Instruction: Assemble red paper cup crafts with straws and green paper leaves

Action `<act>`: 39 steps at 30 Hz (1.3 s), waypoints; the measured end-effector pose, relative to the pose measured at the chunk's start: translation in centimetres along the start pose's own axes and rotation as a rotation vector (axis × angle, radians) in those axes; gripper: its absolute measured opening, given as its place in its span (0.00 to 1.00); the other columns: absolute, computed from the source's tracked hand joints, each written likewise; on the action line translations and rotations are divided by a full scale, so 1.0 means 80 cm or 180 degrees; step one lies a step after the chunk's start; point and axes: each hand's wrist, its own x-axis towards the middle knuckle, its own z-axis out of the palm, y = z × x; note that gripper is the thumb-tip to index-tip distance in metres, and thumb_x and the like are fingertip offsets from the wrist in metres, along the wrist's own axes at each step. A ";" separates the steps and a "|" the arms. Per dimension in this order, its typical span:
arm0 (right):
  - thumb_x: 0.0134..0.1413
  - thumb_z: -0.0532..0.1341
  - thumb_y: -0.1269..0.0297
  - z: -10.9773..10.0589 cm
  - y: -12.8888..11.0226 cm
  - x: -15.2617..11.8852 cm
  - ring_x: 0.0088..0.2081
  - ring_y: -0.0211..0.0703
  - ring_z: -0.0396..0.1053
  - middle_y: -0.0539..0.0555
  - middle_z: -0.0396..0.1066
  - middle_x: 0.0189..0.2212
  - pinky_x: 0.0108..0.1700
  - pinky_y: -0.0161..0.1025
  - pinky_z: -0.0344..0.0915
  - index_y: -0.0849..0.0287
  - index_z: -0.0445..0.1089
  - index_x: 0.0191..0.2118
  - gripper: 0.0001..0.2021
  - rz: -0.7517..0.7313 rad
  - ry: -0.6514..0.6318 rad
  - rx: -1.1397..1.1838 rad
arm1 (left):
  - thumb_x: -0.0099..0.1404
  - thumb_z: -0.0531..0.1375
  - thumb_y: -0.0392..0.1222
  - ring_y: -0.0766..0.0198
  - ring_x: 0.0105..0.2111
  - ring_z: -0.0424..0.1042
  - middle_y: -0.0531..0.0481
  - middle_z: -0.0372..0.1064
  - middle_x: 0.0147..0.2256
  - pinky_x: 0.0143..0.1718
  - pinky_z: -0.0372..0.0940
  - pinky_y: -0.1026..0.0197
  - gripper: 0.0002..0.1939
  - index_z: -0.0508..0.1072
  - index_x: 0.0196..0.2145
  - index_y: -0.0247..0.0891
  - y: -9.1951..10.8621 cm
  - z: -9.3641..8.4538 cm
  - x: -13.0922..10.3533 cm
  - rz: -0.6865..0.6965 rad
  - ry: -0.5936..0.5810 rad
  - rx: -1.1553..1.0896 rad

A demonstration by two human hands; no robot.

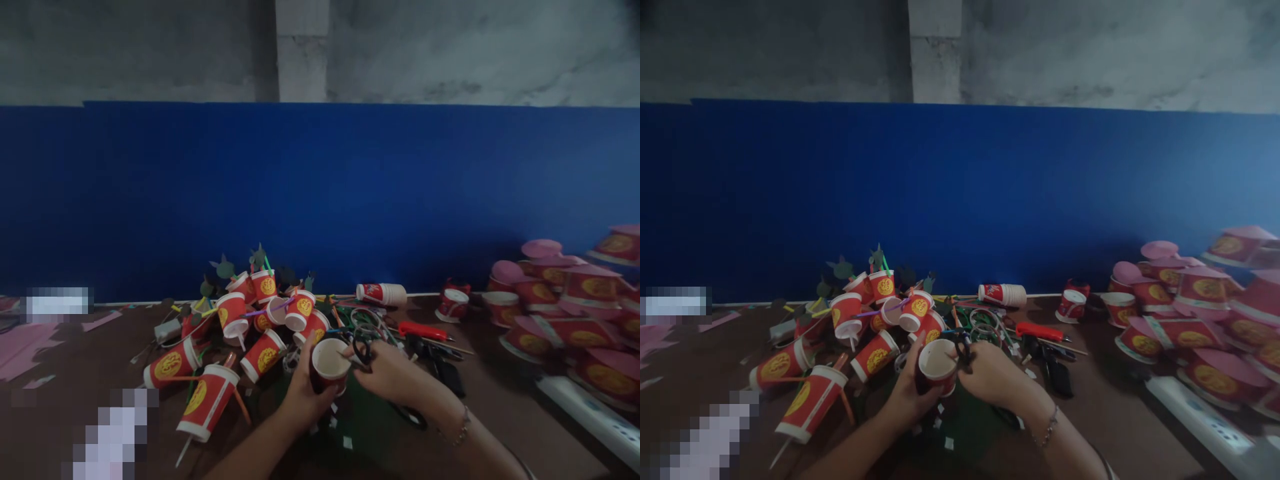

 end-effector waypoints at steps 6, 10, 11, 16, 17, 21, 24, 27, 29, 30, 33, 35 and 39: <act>0.47 0.56 0.70 0.006 0.000 0.006 0.29 0.44 0.70 0.56 0.76 0.27 0.32 0.35 0.58 0.59 0.75 0.31 0.10 0.0257 -0.0022 -0.0355 | 0.57 0.60 0.34 0.49 0.57 0.61 0.34 0.57 0.58 0.57 0.57 0.44 0.39 0.46 0.63 0.38 -0.010 -0.002 -0.005 0.0427 0.0037 0.0314; 0.48 0.55 0.70 0.017 -0.001 0.008 0.29 0.43 0.71 0.54 0.75 0.27 0.32 0.35 0.57 0.58 0.75 0.33 0.11 0.0007 0.0047 -0.0484 | 0.60 0.61 0.36 0.49 0.59 0.57 0.37 0.54 0.59 0.56 0.57 0.43 0.24 0.60 0.53 0.42 -0.013 -0.004 -0.005 0.0698 0.0311 0.0907; 0.48 0.55 0.71 0.019 0.000 0.009 0.29 0.43 0.70 0.54 0.75 0.26 0.32 0.35 0.57 0.58 0.75 0.33 0.11 -0.0032 0.0080 -0.0497 | 0.60 0.61 0.37 0.48 0.59 0.56 0.37 0.53 0.59 0.56 0.57 0.43 0.21 0.62 0.50 0.42 -0.013 -0.005 -0.005 0.0732 0.0402 0.1020; 0.50 0.53 0.71 0.021 0.002 0.009 0.26 0.39 0.69 0.51 0.74 0.24 0.29 0.33 0.55 0.57 0.73 0.30 0.11 -0.0206 0.0109 -0.0383 | 0.61 0.61 0.39 0.48 0.59 0.56 0.37 0.51 0.59 0.54 0.60 0.43 0.17 0.63 0.47 0.42 -0.007 -0.007 -0.004 0.0726 0.0591 0.1334; 0.51 0.53 0.71 0.019 0.001 0.009 0.26 0.39 0.68 0.51 0.73 0.23 0.29 0.33 0.55 0.57 0.73 0.30 0.11 -0.0215 0.0128 -0.0337 | 0.61 0.61 0.39 0.48 0.59 0.56 0.37 0.52 0.58 0.54 0.60 0.43 0.15 0.64 0.46 0.42 -0.006 -0.007 -0.004 0.0710 0.0587 0.1394; 0.52 0.54 0.67 0.005 -0.011 0.006 0.25 0.38 0.66 0.51 0.72 0.23 0.29 0.33 0.57 0.58 0.72 0.33 0.09 0.0047 0.0242 0.0009 | 0.62 0.59 0.38 0.50 0.57 0.58 0.38 0.55 0.57 0.53 0.60 0.44 0.07 0.66 0.39 0.40 -0.002 -0.009 -0.002 0.0654 0.0560 0.1514; 0.54 0.53 0.64 -0.005 -0.021 -0.003 0.19 0.35 0.61 0.48 0.65 0.18 0.25 0.32 0.56 0.59 0.70 0.29 0.10 0.0328 -0.0036 0.0379 | 0.64 0.55 0.36 0.52 0.56 0.60 0.38 0.56 0.56 0.53 0.61 0.48 0.02 0.68 0.36 0.39 0.003 -0.011 -0.002 0.0674 0.0414 0.1473; 0.52 0.53 0.67 -0.006 -0.025 -0.011 0.18 0.33 0.56 0.46 0.60 0.15 0.23 0.32 0.54 0.60 0.65 0.23 0.10 0.0407 -0.0479 0.0566 | 0.65 0.54 0.36 0.52 0.54 0.63 0.37 0.59 0.54 0.52 0.62 0.49 0.04 0.69 0.35 0.39 0.007 -0.013 -0.003 0.0608 0.0322 0.1466; 0.49 0.54 0.70 0.000 -0.023 -0.013 0.20 0.33 0.55 0.46 0.59 0.16 0.24 0.32 0.54 0.60 0.62 0.21 0.08 0.0324 -0.0568 0.0599 | 0.65 0.54 0.38 0.52 0.51 0.65 0.36 0.61 0.53 0.50 0.64 0.50 0.05 0.70 0.34 0.38 0.009 -0.013 -0.003 0.0497 0.0312 0.1467; 0.48 0.54 0.71 0.004 -0.021 -0.012 0.21 0.33 0.55 0.46 0.60 0.17 0.25 0.32 0.54 0.60 0.62 0.21 0.08 0.0267 -0.0577 0.0619 | 0.65 0.55 0.39 0.52 0.50 0.66 0.36 0.62 0.53 0.49 0.64 0.50 0.05 0.70 0.33 0.38 0.009 -0.013 -0.004 0.0444 0.0302 0.1458; 0.47 0.54 0.72 0.016 -0.014 -0.008 0.22 0.33 0.55 0.46 0.59 0.18 0.27 0.32 0.54 0.60 0.60 0.20 0.08 0.0186 -0.0583 0.0624 | 0.65 0.55 0.40 0.51 0.50 0.67 0.35 0.63 0.52 0.48 0.65 0.50 0.06 0.70 0.33 0.37 0.007 -0.013 -0.004 0.0387 0.0315 0.1419; 0.46 0.54 0.73 0.021 -0.011 -0.005 0.22 0.33 0.54 0.46 0.58 0.18 0.27 0.33 0.53 0.60 0.59 0.19 0.08 0.0195 -0.0567 0.0556 | 0.65 0.54 0.40 0.51 0.50 0.66 0.34 0.62 0.52 0.49 0.64 0.49 0.06 0.70 0.33 0.37 0.006 -0.013 -0.003 0.0409 0.0340 0.1397; 0.46 0.54 0.73 0.027 -0.008 -0.004 0.22 0.33 0.55 0.46 0.58 0.17 0.27 0.33 0.52 0.60 0.58 0.19 0.09 0.0249 -0.0483 0.0613 | 0.64 0.55 0.39 0.51 0.50 0.66 0.34 0.62 0.52 0.49 0.64 0.49 0.05 0.69 0.33 0.37 0.006 -0.012 -0.001 0.0410 0.0396 0.1358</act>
